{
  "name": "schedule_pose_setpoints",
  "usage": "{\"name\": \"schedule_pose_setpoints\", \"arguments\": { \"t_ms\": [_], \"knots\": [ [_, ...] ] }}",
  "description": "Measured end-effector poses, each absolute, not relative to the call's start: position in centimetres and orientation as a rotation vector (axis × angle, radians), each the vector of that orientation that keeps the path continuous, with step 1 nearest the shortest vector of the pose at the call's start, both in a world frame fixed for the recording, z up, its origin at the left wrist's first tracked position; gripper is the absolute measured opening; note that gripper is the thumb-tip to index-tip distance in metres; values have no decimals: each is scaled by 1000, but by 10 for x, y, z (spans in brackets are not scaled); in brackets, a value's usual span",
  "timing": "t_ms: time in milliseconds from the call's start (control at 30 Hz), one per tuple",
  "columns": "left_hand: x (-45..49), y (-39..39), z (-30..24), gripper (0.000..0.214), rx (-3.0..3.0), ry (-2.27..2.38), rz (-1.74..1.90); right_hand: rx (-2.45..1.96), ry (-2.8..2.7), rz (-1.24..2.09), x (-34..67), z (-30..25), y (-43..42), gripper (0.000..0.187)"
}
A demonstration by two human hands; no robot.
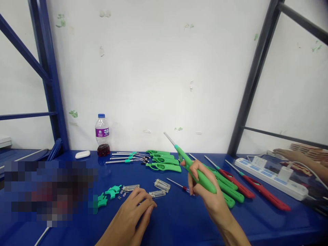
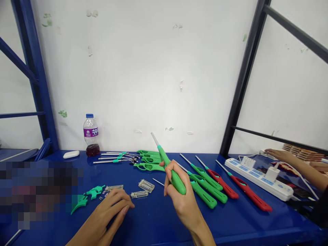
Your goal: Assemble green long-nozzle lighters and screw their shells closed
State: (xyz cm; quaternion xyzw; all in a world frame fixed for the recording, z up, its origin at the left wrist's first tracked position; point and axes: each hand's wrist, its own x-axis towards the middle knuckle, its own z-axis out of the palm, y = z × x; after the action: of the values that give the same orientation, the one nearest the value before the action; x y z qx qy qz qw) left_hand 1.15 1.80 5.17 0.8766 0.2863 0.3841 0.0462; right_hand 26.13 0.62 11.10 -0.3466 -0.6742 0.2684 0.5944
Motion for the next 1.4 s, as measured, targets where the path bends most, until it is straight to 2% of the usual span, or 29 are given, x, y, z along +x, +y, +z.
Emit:
{"name": "schedule_pose_setpoints", "arguments": {
  "t_ms": [367,667,1100,1400],
  "knots": [
    [14,14,53,30,2645,863,1120,-886,-1536,650,276,116,-6,12],
    [15,18,48,28,2644,834,1131,-1094,-1519,379,298,123,-5,12],
    [13,18,46,32,2623,854,1021,-1217,-1379,555,316,141,-30,12],
    [13,17,49,32,2658,852,1017,-1285,-1352,647,320,146,-27,21]
  ]
}}
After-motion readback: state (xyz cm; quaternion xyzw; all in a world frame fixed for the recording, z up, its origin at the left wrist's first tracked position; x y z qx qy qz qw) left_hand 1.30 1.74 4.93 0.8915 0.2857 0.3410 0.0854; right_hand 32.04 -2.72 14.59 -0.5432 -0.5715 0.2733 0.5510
